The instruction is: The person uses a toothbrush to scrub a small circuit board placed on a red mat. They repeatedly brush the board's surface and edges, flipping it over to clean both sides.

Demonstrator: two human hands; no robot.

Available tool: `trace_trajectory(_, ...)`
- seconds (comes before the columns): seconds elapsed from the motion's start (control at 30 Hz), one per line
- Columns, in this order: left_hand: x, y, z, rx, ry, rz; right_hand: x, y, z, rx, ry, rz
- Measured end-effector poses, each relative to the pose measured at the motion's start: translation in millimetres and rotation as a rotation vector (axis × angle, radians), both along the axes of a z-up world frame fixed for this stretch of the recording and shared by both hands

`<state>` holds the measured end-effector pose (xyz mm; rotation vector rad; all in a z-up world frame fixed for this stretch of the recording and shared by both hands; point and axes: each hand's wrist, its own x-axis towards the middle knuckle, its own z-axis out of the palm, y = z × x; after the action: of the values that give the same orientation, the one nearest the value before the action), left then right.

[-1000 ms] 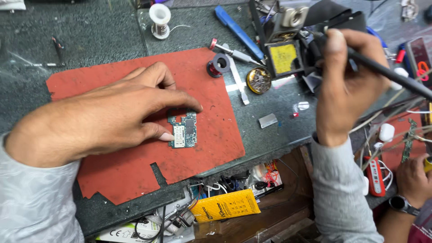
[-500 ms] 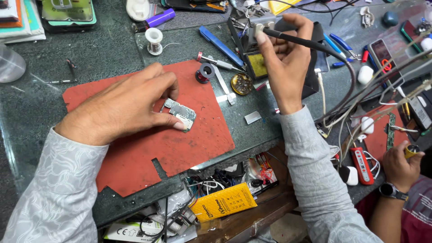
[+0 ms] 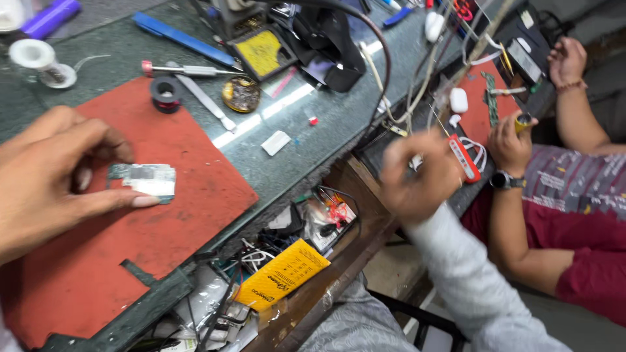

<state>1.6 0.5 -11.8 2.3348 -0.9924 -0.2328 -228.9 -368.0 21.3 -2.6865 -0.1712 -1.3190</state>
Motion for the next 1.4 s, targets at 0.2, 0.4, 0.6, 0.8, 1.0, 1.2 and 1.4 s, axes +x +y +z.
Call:
trace_trajectory(0.2, 7.2, 7.1, -27.2, -0.064, -0.021, -0.034, -2.7, -181.8, 6.9, 0.196, -0.126, -0.310)
trace_trajectory(0.4, 15.7, 11.0, -41.8, -0.037, 0.018, -0.026, -28.3, -376.1, -7.3, -0.126, 0.396, -0.758)
trace_trajectory(0.6, 9.8, 10.4, -29.3, -0.027, 0.043, 0.000, -2.6, -433.5, -28.4, 0.186, 1.266, -1.072)
trace_trajectory(0.8, 1.6, 0.6, 15.5, 0.125, 0.146, 0.021, -32.3, -402.0, -75.2, -0.185, 1.332, -1.033)
trace_trajectory(1.0, -4.7, -4.3, 48.1, 0.118, 0.269, -0.012, -63.6, -376.5, -94.8, -0.948, 1.211, -0.859)
trace_trajectory(1.2, -6.3, 1.3, 50.8, 0.030, 0.277, -0.101, -87.9, -352.0, -99.8, -1.729, 0.963, -0.761)
trace_trajectory(1.4, -4.2, -0.6, 47.4, -0.001, 0.209, -0.160, -100.2, -341.3, -90.7, -2.050, 0.759, -0.776)
